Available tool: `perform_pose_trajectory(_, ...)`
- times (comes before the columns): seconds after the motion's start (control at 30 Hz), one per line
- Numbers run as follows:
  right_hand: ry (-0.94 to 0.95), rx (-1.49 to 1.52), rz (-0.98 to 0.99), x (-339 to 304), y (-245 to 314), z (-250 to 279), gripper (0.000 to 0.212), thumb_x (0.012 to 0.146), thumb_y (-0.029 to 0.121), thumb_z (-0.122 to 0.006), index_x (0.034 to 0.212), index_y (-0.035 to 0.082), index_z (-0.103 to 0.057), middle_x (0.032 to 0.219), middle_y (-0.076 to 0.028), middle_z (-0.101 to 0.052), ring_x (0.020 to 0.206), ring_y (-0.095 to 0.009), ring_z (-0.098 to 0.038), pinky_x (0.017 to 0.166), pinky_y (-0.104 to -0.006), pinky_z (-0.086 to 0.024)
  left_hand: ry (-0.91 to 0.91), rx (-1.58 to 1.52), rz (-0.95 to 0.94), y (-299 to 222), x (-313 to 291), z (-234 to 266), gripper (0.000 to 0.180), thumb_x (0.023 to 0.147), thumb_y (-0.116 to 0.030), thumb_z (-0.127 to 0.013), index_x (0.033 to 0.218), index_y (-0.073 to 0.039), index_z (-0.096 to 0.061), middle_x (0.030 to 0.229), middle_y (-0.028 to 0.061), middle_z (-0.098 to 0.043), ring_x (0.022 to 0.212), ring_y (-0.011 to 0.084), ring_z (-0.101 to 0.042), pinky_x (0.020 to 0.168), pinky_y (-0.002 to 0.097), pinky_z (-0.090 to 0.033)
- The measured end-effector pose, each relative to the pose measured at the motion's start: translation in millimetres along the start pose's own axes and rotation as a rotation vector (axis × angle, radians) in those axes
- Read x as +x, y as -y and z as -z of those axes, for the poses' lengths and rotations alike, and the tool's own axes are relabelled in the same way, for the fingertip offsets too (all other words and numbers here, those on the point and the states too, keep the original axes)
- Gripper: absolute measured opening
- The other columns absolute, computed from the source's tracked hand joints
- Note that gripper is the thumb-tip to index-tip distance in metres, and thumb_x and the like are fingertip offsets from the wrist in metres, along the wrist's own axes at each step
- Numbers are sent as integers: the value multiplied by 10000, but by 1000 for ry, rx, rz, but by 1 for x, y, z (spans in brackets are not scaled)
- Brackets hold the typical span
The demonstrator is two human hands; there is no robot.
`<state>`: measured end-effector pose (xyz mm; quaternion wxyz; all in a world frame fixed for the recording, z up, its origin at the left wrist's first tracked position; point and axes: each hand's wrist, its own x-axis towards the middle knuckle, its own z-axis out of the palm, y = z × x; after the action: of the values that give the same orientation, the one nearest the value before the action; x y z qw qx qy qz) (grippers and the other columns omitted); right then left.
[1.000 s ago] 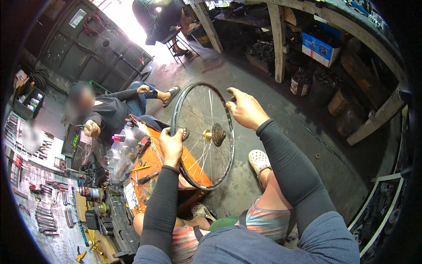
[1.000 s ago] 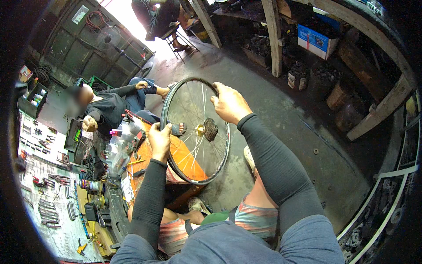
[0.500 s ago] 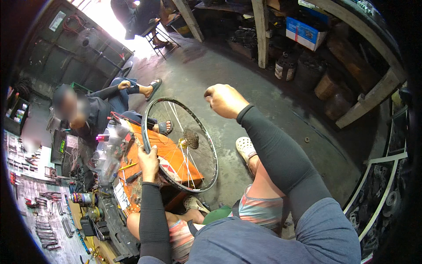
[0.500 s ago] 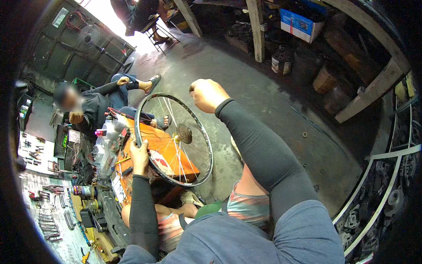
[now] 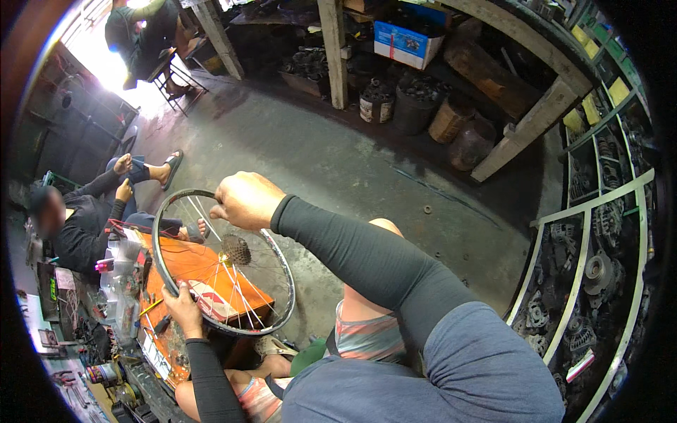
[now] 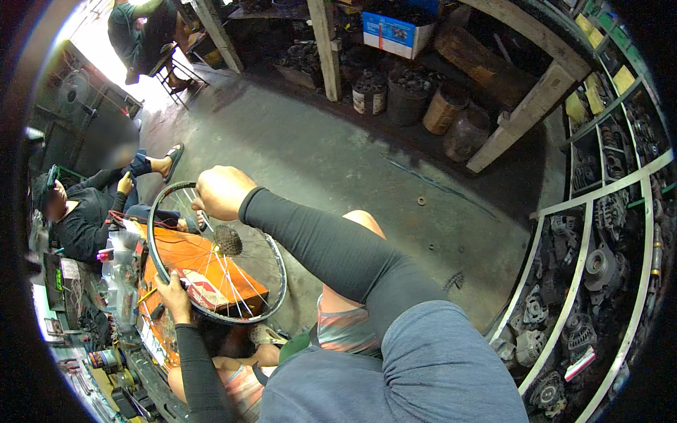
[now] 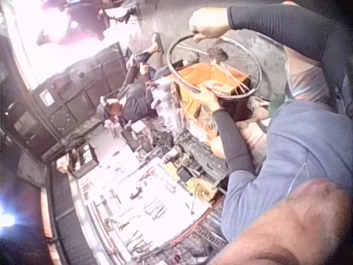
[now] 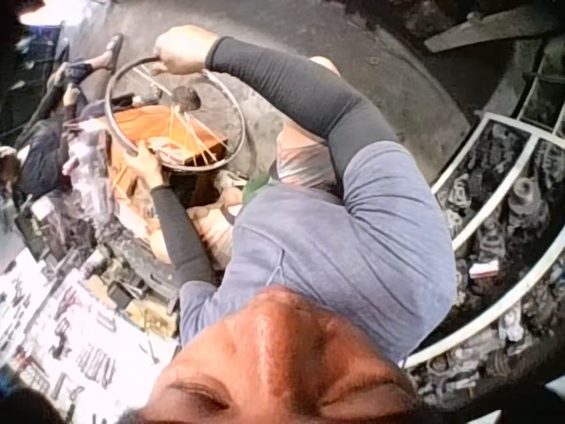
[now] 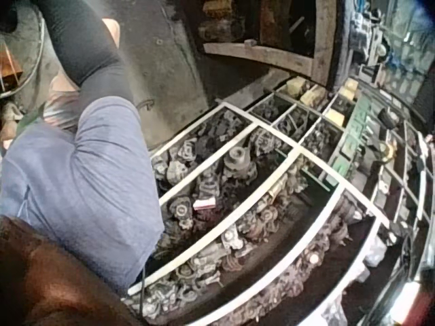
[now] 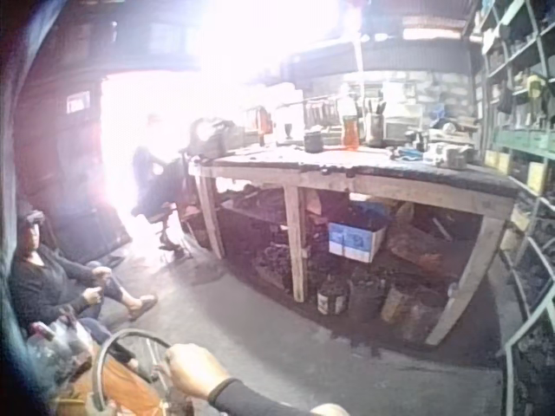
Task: The person holds a bicycle wheel and adjusts the spokes and hub area by hand. They rotate the wheel to inspect alignment and continue manipulating the hub and spokes throughout the clip.
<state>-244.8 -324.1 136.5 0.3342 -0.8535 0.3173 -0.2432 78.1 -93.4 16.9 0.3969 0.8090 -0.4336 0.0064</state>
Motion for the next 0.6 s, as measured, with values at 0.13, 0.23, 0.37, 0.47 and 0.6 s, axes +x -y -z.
perform_pose_trajectory(0.13, -114, 31, 35, 8, -8, -15, 208, 941, 202, -727, 1011, 33, -829, 966, -251, -801, 968, -440, -794, 898, -529, -624, 19, -82, 115, -5, -1, 10, 293, 1065, -178, -671, 1235, 59, -639, 983, 123, -707, 779, 233, -669, 759, 414, -561)
perform_pose_trajectory(0.23, -18, -90, 11, 5, -27, -21, 214, 941, 177, -682, 1012, 38, -828, 1000, -259, -805, 995, -451, -791, 918, -536, -625, 66, -153, 194, -9, -7, 5, 288, 1055, -186, -699, 1217, 46, -649, 1005, 145, -725, 860, 285, -687, 835, 449, -562)
perform_pose_trajectory(0.37, 32, -140, 14, 6, -26, -17, 238, 968, 215, -687, 1052, 41, -826, 1020, -258, -803, 1010, -435, -791, 919, -527, -623, -5, -78, 96, 10, -9, 9, 268, 1047, -201, -757, 1176, 13, -659, 980, 106, -714, 874, 248, -663, 843, 425, -545)
perform_pose_trajectory(0.47, 78, -125, -5, 0, -16, 3, 334, 1035, 206, -733, 1307, 16, -775, 1133, -232, -821, 1080, -405, -795, 977, -490, -622, -11, -195, 223, 0, -8, 10, 248, 1038, -199, -750, 1151, 0, -654, 914, 55, -674, 798, 194, -647, 737, 399, -548)
perform_pose_trajectory(0.6, 75, -153, -60, -2, -23, 7, 381, 1046, 238, -728, 1354, 17, -757, 1167, -215, -826, 1112, -383, -794, 1006, -464, -610, -25, -284, 298, -19, -12, 6, 219, 1039, -105, -678, 1206, 19, -609, 887, 79, -700, 628, 150, -689, 556, 322, -595)
